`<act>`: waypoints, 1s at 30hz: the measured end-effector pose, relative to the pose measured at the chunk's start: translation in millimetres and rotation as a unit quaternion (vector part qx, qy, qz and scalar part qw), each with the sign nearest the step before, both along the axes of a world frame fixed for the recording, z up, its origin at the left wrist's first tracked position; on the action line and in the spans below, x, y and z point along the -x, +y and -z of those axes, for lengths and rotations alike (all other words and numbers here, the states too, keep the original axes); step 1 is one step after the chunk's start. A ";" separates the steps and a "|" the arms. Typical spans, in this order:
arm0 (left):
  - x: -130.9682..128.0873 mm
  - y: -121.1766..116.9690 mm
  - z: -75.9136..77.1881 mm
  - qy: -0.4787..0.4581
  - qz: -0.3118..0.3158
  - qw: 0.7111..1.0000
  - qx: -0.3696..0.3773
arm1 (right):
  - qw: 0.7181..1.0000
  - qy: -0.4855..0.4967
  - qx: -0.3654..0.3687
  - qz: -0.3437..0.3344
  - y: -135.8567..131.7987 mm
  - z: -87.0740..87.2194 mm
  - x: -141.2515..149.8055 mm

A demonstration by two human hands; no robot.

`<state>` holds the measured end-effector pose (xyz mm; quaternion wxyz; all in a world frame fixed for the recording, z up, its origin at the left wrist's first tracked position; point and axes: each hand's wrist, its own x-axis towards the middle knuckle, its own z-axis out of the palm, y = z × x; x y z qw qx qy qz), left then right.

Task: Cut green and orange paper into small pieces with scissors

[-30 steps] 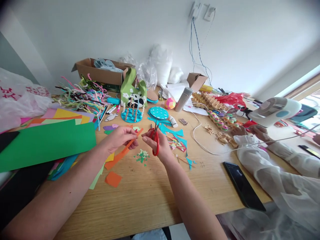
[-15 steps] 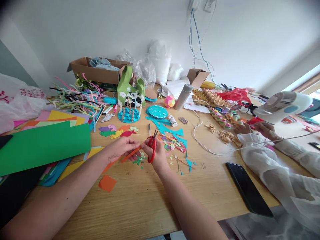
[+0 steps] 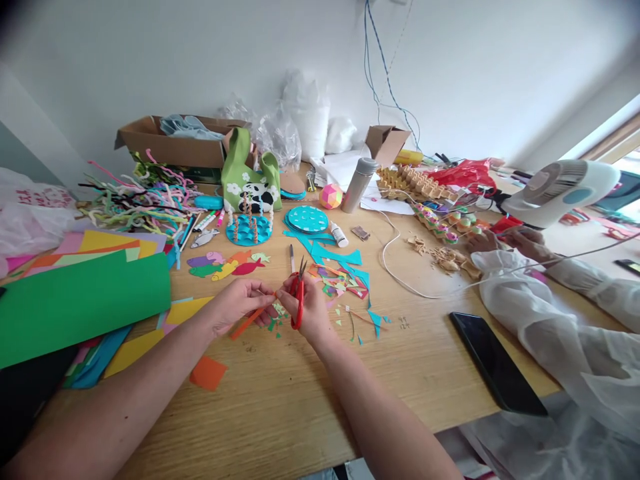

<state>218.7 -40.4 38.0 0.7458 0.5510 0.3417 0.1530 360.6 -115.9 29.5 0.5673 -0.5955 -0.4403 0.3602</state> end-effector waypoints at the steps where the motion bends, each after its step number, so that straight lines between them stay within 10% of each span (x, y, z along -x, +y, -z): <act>1: -0.4 -0.3 0.2 0.001 -0.009 1.000 -0.006 | 1.000 -0.009 0.000 0.001 -0.4 -0.8 0.0; 12: -0.4 -2.1 -8.5 -0.054 -0.065 0.996 -0.021 | 0.984 -0.031 0.121 -0.130 -26.6 -11.7 1.0; 30: -7.6 -18.7 -7.1 -0.001 -0.055 0.998 0.000 | 0.986 -0.018 0.145 -0.075 -56.1 10.1 18.3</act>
